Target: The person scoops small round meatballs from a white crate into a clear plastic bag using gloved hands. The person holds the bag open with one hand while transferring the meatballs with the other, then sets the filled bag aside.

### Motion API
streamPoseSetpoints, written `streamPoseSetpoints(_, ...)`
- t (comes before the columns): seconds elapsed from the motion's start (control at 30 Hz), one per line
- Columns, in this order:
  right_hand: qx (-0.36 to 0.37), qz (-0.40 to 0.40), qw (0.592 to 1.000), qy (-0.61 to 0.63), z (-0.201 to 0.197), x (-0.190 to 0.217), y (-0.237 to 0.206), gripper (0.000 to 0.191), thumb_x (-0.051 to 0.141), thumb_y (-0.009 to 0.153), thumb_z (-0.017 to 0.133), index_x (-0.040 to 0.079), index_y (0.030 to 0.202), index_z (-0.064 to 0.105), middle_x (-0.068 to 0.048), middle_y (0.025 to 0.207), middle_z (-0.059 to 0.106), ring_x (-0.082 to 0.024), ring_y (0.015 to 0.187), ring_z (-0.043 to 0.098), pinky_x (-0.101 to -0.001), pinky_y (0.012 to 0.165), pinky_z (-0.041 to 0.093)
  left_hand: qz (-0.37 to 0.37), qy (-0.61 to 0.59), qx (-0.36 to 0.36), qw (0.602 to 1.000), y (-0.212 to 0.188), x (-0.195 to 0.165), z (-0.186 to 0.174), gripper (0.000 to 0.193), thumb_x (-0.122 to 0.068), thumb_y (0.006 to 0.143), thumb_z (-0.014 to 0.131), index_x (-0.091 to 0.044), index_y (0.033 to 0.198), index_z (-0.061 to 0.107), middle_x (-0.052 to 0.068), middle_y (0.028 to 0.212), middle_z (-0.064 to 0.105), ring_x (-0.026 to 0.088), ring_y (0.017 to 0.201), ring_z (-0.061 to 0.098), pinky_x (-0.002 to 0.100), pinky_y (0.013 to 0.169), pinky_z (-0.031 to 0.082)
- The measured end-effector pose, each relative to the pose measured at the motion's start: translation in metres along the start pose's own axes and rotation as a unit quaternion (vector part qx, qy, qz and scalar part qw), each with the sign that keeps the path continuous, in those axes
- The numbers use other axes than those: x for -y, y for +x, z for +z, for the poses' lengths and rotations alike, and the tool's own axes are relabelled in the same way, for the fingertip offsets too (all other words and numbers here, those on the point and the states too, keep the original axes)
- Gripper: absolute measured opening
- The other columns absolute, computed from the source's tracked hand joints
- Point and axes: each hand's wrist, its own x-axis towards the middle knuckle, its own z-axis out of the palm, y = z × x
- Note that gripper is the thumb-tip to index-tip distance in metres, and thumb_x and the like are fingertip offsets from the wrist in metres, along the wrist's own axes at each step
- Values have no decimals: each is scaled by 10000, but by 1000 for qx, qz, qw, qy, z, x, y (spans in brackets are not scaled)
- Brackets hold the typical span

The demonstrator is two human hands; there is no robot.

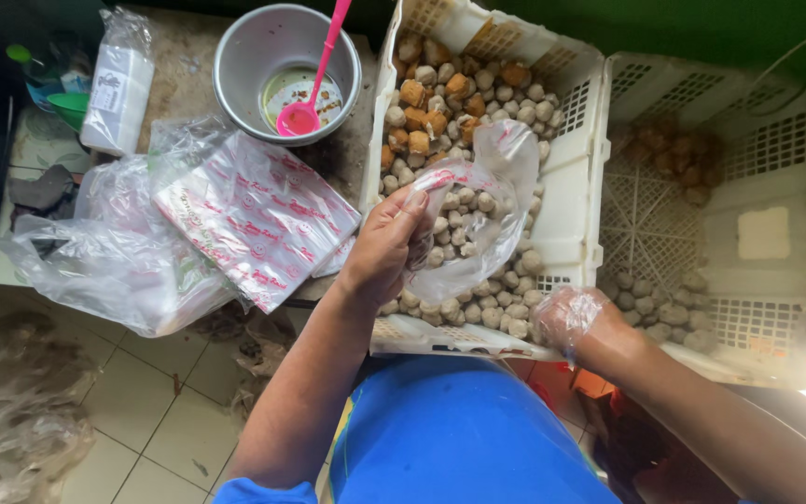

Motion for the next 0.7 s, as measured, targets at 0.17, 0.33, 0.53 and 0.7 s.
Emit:
streamPoseSetpoints(0.17, -42, -33, 980, 193, -75, 8, 2, 179, 234, 918, 663, 92, 1024, 690, -105, 924, 761, -238, 846, 743, -367, 762, 607, -2, 9, -9, 1000, 1, -1, 1, 272, -243, 1101, 504, -74, 1283, 611, -86, 677, 405, 35, 515, 316, 224, 454, 254)
streamPoseSetpoints(0.33, -203, -85, 903, 370, -110, 32, 13, 264, 184, 967, 601, 54, 1191, 652, -108, 1038, 720, -204, 886, 728, -338, 801, 604, -26, -3, -1, 1000, -3, -2, 0, 257, -257, 1105, 499, -98, 1288, 584, -98, 662, 373, 28, 507, 308, 219, 449, 247)
streamPoseSetpoints(0.53, -127, -101, 955, 248, -67, 0, 8, 252, 243, 860, 734, 67, 1037, 705, -75, 913, 735, -181, 833, 706, -319, 756, 580, -17, -1, -4, 1000, -6, -6, 9, 254, -269, 1109, 497, -99, 1277, 583, -89, 665, 377, 33, 505, 314, 223, 447, 261)
streamPoseSetpoints(0.7, 92, -12, 630, 771, 18, -10, 4, 410, 383, 886, 734, 13, 1060, 712, -48, 851, 658, -133, 678, 552, -259, 561, 453, -15, 9, -8, 1000, -2, -7, 1, 269, -268, 1097, 502, -99, 1281, 600, -93, 659, 377, 25, 496, 308, 214, 439, 256)
